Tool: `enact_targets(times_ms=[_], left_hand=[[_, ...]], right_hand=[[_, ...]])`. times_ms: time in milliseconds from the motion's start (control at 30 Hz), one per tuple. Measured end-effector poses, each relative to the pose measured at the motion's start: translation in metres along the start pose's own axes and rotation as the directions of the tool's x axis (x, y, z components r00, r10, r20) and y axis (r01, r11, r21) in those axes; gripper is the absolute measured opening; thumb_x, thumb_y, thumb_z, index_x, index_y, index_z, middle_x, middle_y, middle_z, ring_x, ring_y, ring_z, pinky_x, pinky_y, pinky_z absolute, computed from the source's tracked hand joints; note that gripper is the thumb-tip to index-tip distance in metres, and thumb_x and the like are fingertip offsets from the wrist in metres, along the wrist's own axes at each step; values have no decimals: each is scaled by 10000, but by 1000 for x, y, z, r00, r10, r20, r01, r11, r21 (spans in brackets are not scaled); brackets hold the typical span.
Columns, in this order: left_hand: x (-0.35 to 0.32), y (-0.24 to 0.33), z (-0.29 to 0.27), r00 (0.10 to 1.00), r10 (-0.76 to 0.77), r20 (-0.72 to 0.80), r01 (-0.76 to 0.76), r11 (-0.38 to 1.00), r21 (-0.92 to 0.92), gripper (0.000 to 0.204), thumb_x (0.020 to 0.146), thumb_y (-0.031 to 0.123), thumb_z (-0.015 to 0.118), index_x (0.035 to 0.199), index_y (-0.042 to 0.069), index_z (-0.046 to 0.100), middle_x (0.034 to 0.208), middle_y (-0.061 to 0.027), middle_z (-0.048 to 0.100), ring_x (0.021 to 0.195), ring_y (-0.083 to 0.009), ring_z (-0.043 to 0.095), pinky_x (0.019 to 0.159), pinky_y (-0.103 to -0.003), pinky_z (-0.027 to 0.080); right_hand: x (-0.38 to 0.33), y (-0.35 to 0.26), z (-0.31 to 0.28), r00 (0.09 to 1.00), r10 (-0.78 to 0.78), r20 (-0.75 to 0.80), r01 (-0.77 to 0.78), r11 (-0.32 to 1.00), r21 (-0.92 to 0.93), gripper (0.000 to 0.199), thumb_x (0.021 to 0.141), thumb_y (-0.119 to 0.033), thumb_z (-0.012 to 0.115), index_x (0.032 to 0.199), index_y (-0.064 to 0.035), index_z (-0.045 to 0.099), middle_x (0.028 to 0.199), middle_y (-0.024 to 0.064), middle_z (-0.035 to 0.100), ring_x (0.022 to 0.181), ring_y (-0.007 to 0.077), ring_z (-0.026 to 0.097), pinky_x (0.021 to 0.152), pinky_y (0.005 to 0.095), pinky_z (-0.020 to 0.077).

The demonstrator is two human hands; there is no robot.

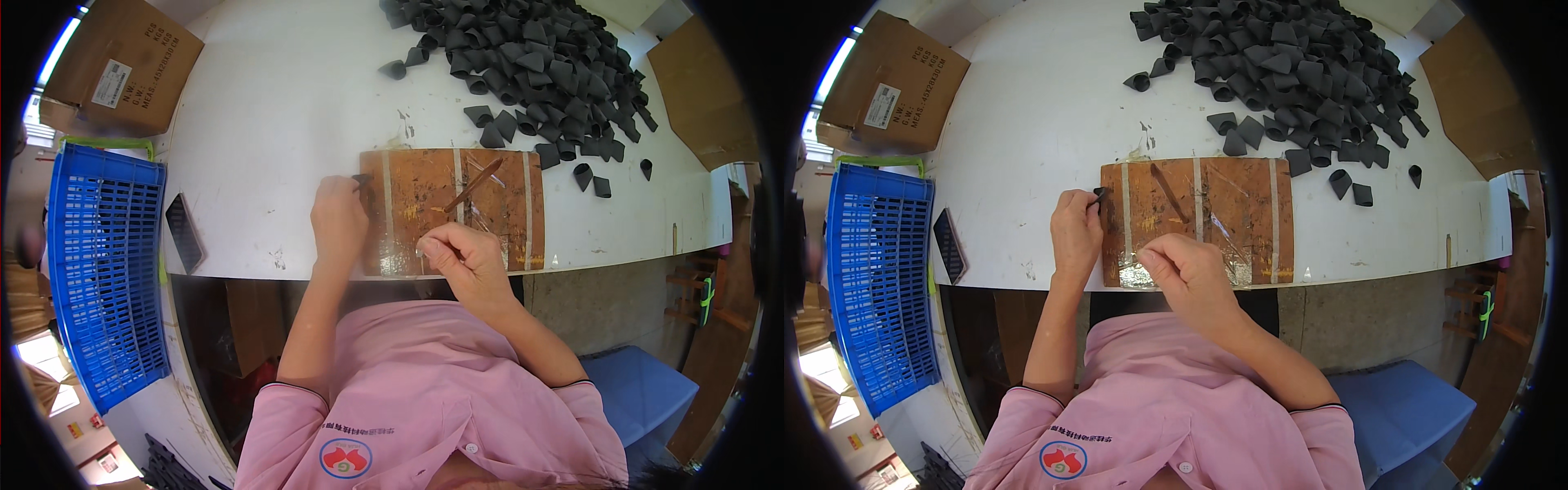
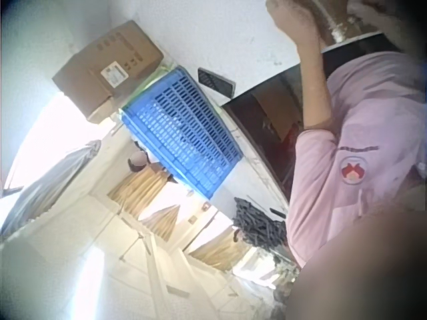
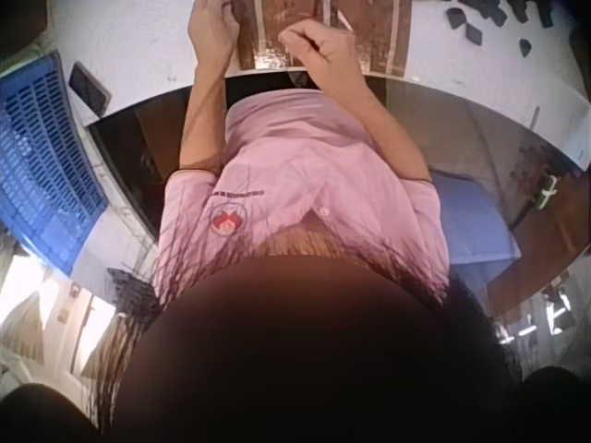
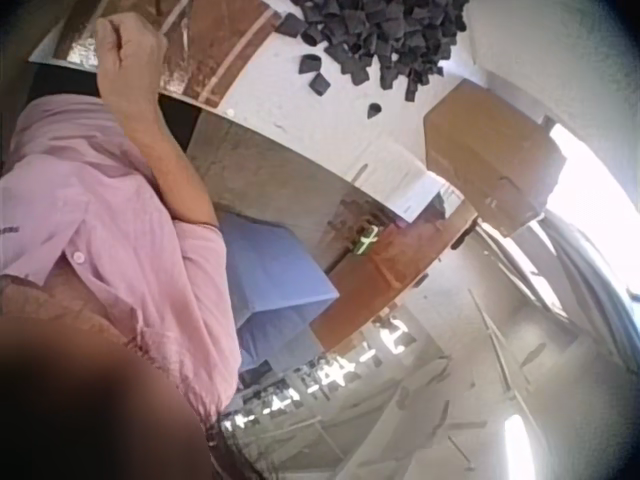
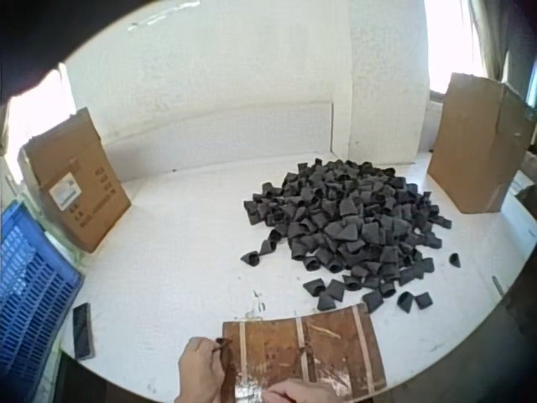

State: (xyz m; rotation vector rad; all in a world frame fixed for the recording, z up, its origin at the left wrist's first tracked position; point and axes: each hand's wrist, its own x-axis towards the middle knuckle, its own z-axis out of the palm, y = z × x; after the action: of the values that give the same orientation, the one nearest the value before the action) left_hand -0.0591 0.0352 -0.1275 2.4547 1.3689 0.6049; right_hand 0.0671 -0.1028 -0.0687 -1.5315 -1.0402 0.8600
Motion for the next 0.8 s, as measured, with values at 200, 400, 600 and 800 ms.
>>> enact_targets(times_ms=[200, 400, 600, 800], left_hand=[[-15, 37, -51, 907, 420, 37, -346, 792, -503, 173, 754, -47, 543, 899, 24, 606, 1019, -115, 515, 808, -195, 523, 677, -270, 437], [-38, 58, -56, 961, -186, 204, 259, 351, -900, 177, 787, -7, 554, 964, -17, 547, 917, -77, 566, 768, -112, 548, 626, -217, 448], [-40, 58, -48, 889, -187, 418, 435, 58, -899, 84, 776, 18, 587, 853, -14, 576, 735, -44, 593, 633, -92, 559, 554, -192, 447], [-46, 67, -50, 921, -226, 318, 380, 343, -859, 41, 777, 8, 598, 797, -11, 568, 690, -20, 568, 625, -47, 510, 562, -169, 415]], right_hand=[[22, 5, 5, 825, 444, 350, -565, 620, 545, 205, 855, -231, 541, 894, -31, 559, 779, 10, 559, 607, 89, 501, 515, 204, 403], [16, 14, 6, 864, 376, 336, -466, 338, 818, 137, 844, -150, 548, 912, -34, 572, 740, 4, 547, 571, 80, 467, 491, 195, 371], [11, 11, 4, 868, 400, 295, -489, 577, 655, 180, 830, -184, 572, 918, -26, 571, 708, 10, 542, 592, 86, 485, 482, 210, 382], [-5, -6, 8, 895, -393, -214, 234, 818, -526, 197, 757, -161, 627, 830, 6, 554, 685, 77, 510, 570, 175, 522, 470, 268, 417]])
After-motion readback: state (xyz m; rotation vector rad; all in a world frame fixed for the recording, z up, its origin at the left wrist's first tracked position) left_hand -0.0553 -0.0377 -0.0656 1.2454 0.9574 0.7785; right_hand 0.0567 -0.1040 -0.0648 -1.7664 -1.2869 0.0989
